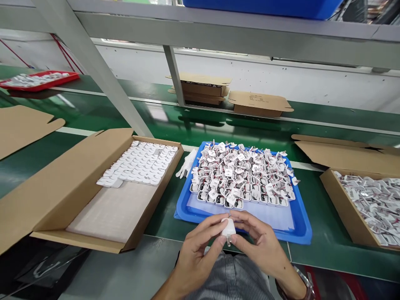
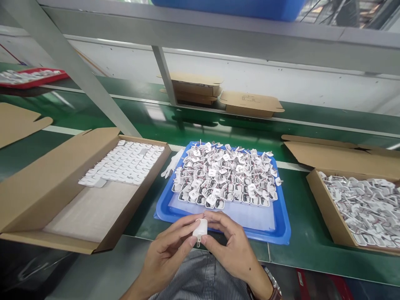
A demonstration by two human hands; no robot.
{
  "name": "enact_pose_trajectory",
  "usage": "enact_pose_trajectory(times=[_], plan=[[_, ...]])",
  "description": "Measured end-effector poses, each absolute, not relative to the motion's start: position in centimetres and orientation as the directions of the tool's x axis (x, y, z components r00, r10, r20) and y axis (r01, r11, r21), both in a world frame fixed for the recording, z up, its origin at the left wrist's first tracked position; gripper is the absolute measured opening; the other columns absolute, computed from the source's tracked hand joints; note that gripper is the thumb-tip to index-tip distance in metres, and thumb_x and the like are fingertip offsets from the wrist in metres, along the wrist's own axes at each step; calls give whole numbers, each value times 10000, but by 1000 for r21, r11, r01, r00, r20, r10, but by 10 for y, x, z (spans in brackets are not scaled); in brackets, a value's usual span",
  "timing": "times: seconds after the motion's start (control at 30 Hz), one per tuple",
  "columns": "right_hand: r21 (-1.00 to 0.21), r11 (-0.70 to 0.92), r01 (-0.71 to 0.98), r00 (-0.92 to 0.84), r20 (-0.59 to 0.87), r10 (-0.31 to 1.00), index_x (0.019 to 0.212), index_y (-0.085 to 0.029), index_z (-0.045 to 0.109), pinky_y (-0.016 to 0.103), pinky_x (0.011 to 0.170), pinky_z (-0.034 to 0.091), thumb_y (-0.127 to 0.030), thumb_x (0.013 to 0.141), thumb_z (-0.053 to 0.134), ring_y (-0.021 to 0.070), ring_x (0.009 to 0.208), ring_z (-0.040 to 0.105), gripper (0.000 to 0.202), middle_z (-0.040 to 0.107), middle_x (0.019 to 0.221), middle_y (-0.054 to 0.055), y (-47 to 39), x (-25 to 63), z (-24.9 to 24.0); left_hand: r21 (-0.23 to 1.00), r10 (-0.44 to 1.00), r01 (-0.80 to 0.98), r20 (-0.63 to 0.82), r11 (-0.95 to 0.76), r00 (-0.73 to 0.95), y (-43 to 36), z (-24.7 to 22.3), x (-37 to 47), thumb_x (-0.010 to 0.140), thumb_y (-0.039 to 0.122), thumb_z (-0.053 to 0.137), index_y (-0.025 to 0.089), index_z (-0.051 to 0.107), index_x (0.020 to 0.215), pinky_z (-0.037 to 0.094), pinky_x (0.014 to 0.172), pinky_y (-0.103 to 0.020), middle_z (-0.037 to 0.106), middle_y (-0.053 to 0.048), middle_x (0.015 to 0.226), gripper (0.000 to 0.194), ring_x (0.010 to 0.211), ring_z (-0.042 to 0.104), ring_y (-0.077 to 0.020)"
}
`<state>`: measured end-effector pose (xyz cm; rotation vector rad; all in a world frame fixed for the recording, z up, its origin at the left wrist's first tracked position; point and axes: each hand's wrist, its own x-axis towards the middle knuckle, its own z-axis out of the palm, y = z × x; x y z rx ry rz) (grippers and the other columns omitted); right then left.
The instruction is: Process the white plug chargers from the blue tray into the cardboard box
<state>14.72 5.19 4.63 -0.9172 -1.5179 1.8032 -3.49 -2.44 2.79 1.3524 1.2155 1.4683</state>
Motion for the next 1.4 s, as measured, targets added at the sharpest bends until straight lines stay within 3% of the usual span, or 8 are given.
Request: enact_pose_trajectory(times=[0.17,0.33,0.53,0.73,0.87,0.97,1.17,1.4], plan=[[-989,-142,-37,-598,-92,796,1322,-415,688,357,1083,590,-328,935,775,185,1215,720,406,718,1358,10,51,148,46,964,950,-27,255,-264,-179,-22,30,-34,956,84,670,352,779,1242,642,947,-319,750,-83,1282,407,1164,742,-244],[-998,-27,-56,-568,10,823,1246,-333,735,343,1063,597,-291,940,767,194,1173,730,311,750,1244,37,49,145,47,959,937,-46,262,-279,-232,-24,29,-29,944,90,686,333,800,1206,644,922,-300,759,-88,1250,375,1129,754,-239],[-993,-118,23,-548,-112,829,1353,-316,651,393,1014,630,-324,927,764,218,1142,751,441,753,1261,71,47,143,39,962,952,-185,147,-200,-268,-20,26,-29,915,149,750,296,844,1089,660,868,-305,771,-106,1179,246,1064,775,-248],[-990,-102,98,-583,-140,800,1414,-360,602,439,1079,594,-369,941,743,227,1213,718,493,709,1356,61,50,143,40,961,964,-255,37,-106,-262,-16,27,-34,907,221,783,269,849,1074,628,958,-326,773,-123,1209,186,1142,747,-262],[-983,46,179,-581,-68,811,1422,-402,594,481,1166,518,-360,976,701,256,1361,610,460,595,1501,45,49,148,43,965,964,-255,-7,-64,-268,-19,28,-39,922,273,776,278,847,1084,610,994,-342,771,-110,1251,176,1194,721,-280],[-953,161,257,-566,-13,824,1413,-403,599,487,1153,519,-343,980,697,286,1402,562,449,580,1493,56,46,151,43,968,963,-247,-32,-37,-269,-21,28,-42,946,296,752,270,844,1106,594,1034,-378,763,-108,1274,186,1217,704,-295],[-921,292,258,-561,104,822,1405,-429,578,411,1001,583,-298,994,681,261,1213,656,444,642,1322,55,40,153,42,960,972,-278,-64,-1,-226,-22,29,-46,952,336,738,270,819,1208,623,984,-369,707,-134,1389,277,1287,662,-345],[-913,327,246,-545,148,826,1389,-417,594,391,959,593,-257,1008,653,238,1104,686,418,682,1193,45,38,147,45,941,979,-340,-73,3,-191,-23,31,-41,863,255,832,266,799,1226,662,900,-354,622,-140,1423,364,1023,765,-265]])
